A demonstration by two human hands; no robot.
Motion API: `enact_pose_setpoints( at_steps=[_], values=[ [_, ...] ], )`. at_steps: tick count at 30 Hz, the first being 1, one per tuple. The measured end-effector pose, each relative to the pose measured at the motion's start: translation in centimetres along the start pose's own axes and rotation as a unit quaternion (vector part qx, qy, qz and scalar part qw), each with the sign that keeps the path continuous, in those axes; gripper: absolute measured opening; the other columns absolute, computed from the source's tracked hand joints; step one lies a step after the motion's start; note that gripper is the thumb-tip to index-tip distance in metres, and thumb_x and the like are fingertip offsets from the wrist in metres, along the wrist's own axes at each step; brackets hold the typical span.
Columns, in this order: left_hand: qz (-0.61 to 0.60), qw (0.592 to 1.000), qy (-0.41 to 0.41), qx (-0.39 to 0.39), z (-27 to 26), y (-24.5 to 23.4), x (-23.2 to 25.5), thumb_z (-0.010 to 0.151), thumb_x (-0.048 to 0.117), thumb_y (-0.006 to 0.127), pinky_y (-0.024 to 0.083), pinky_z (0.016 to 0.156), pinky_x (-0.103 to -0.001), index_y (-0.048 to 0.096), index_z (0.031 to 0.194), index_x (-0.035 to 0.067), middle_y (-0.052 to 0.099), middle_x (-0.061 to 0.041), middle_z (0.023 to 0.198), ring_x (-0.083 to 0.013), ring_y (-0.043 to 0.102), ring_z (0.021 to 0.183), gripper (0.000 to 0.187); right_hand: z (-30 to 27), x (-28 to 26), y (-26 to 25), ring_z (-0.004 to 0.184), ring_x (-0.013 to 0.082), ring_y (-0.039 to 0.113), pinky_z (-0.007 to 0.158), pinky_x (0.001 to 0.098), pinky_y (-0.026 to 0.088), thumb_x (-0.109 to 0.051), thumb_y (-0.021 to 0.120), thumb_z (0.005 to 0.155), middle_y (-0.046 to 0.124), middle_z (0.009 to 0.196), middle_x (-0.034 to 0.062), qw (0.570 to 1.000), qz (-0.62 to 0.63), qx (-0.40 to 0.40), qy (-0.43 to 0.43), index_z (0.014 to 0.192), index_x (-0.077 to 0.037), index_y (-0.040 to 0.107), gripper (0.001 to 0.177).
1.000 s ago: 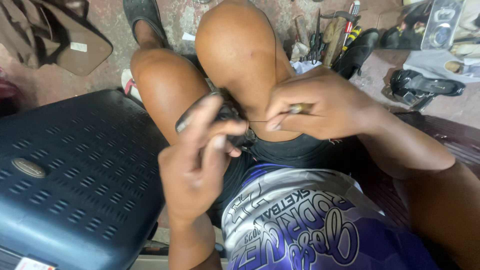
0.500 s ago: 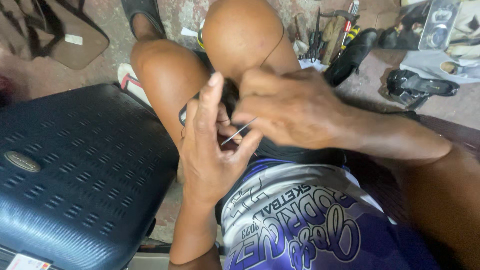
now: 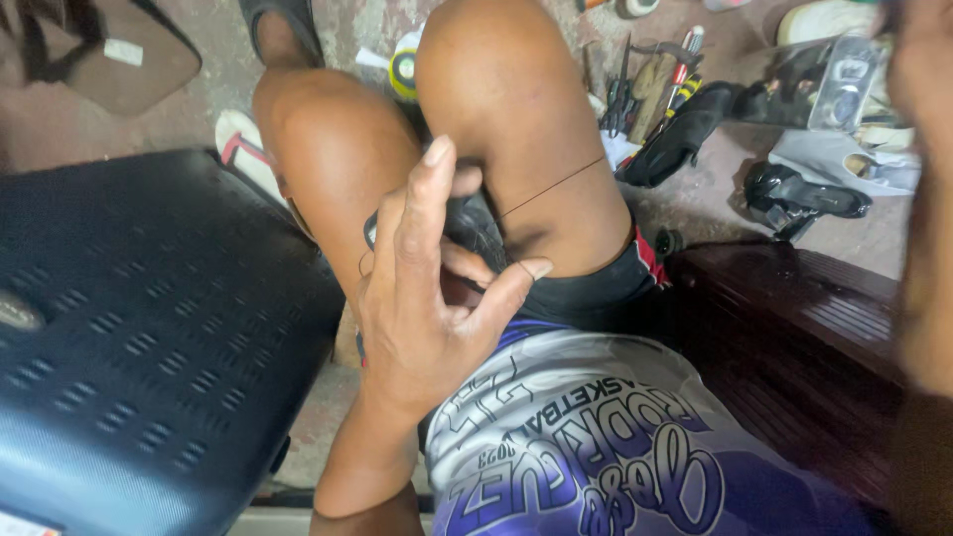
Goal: The person sits on the floor and sews a black shoe using a needle and thread. They repeatedly push the needle through the shoe's upper and pull the thread to stitch the material.
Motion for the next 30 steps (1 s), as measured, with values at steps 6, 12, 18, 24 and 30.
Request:
enact_pose_setpoints(
  at_steps=[6,12,18,24,30],
  values=[
    [-0.021,1.0,0.013,0.002,0.8,0.0,0.4,0.084,0.006,0.092,0.057,0.067,-0.021,0.032,0.154,0.004,0.058,-0.018,0.141,-0.0106,0.066,0.085,0.092,-4.8,-14.0,1.6,0.088,0.0274,0.062,0.073,0.035,0.05,-0.018,0.046,0.107,0.065,0.106,0.0156,0.956,0.262,-0.085,-0.105,0.131,-0.002,0.054,0.03],
    [-0.035,0.997,0.058,0.039,-1.4,-0.4,-0.9,0.088,-0.006,0.077,0.058,0.066,-0.02,0.052,0.139,0.008,0.044,-0.026,0.143,-0.0197,0.071,0.102,0.059,-3.1,-20.7,1.3,0.084,0.0217,0.058,0.079,0.0324,0.048,-0.017,0.048,0.109,0.057,0.094,0.0113,0.903,0.381,-0.119,-0.156,0.127,-0.003,0.054,0.024],
    [0.03,0.993,-0.071,0.087,-3.5,-1.8,-6.0,0.093,0.001,0.066,0.052,0.072,-0.025,0.054,0.14,-0.003,0.065,-0.016,0.127,-0.0111,0.059,0.078,0.049,-1.9,-21.2,-0.1,0.067,0.0146,0.045,0.063,0.0266,0.039,-0.016,0.064,0.094,0.052,0.083,0.0032,0.822,0.548,-0.157,0.0,0.138,-0.006,0.052,0.047],
    [0.072,0.989,0.022,0.126,-6.0,-0.2,-7.9,0.092,0.006,0.074,0.038,0.066,-0.033,0.057,0.083,0.005,0.052,-0.009,0.071,-0.0188,0.048,0.071,0.019,-1.4,-24.0,1.6,0.103,0.0222,0.071,0.088,0.0331,0.059,-0.032,0.096,0.075,0.069,0.121,0.0109,0.944,0.27,-0.047,-0.183,0.137,-0.012,0.055,0.077],
    [-0.158,0.912,-0.169,0.339,-10.1,-2.4,-15.3,0.098,0.01,0.077,0.024,0.056,-0.027,0.033,0.067,0.013,0.036,0.004,0.065,-0.0085,0.028,0.059,0.054,-0.6,-24.4,2.5,0.067,0.0075,0.06,0.066,0.0207,0.052,-0.024,0.097,0.076,0.071,0.094,0.0025,0.947,0.296,-0.089,-0.091,0.135,-0.009,0.059,0.073]
  ],
)
Point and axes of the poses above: each hand's wrist, its own z-axis towards the middle knuckle, its own y-axis out of the palm, x = y × z, the point moved 3 cm from there along z, towards the middle knuckle
